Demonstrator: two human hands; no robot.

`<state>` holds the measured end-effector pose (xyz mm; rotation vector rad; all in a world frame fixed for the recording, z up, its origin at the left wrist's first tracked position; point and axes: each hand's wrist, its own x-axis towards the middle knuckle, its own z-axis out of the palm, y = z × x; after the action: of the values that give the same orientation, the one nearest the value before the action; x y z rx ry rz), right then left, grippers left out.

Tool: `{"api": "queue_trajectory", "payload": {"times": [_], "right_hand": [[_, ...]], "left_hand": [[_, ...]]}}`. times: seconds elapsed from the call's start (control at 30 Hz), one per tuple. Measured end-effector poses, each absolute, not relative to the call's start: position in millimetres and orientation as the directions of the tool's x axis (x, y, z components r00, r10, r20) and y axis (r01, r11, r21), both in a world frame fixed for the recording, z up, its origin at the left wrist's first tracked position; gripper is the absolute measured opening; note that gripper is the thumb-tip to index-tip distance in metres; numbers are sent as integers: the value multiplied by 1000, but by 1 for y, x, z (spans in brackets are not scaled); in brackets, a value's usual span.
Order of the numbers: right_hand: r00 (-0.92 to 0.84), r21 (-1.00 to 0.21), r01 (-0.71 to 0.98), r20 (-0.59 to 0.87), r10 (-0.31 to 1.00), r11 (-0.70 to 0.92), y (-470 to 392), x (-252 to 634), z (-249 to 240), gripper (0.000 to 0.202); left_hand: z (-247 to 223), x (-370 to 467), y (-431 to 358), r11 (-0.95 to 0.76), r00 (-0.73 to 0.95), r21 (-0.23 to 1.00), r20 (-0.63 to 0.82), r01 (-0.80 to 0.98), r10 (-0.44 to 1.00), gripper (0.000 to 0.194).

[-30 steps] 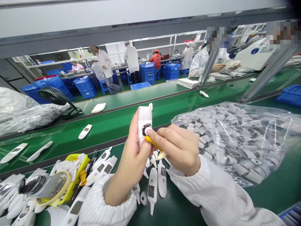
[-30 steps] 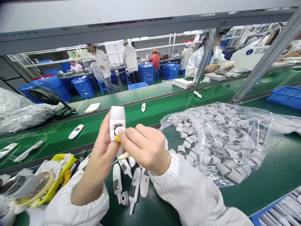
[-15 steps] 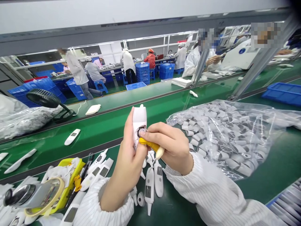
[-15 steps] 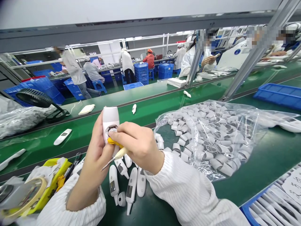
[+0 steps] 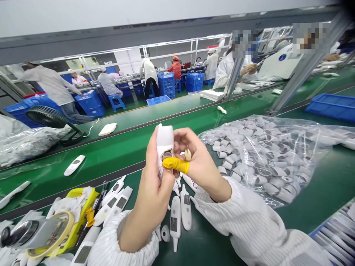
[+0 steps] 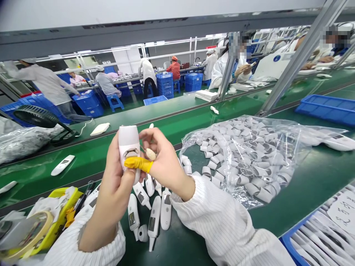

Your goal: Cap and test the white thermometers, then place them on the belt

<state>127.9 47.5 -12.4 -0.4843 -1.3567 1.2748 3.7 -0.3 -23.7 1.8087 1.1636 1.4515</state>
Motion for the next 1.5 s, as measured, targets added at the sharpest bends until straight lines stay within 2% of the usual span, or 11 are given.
{"api": "queue_trajectory", "payload": {"times": [0.07,0.2,0.37,0.47,0.53,0.63,0.93,1.03,1.13,1.3,1.5], "right_hand": [[-345,-899,-392,339,875,194,49,128,-11,47],[-296,-895,-399,332,896,200,52,120,-17,51],[-388,-894,-324,425,818,310,59,136,-23,52],[-368,-819,196,449,815,539,68,179,-28,34],[-237,-469,806,303,923,361,82,211,-40,32],[-94,-254,956,211,973,148,106,247,-71,39],[-56,20,998,162,985,54,133,276,-140,32],[-85,45,996,204,975,78,139,284,-149,32],[-134,58,991,280,951,123,144,293,-160,32],[-239,46,968,450,860,246,151,308,-176,31],[-338,2,880,704,624,475,149,316,-168,43]], "left_hand": [[-26,6,0,-464,17,814,490,349,872,69],[-27,8,0,-405,-61,772,493,490,868,69],[-24,10,5,-381,-46,896,401,228,915,65],[-19,6,10,-240,21,969,241,-54,970,66],[-14,-1,15,-197,-1,968,200,-156,980,71],[-7,-10,21,-221,-97,955,205,-196,974,77],[-22,-14,31,-158,-35,972,155,-171,987,75],[-30,-13,33,-205,-112,964,226,169,968,67],[-35,-8,37,-242,-244,780,448,578,860,69],[-53,-21,80,-6,-272,569,404,823,873,57],[-100,-96,169,393,-532,481,193,784,824,35]]}}
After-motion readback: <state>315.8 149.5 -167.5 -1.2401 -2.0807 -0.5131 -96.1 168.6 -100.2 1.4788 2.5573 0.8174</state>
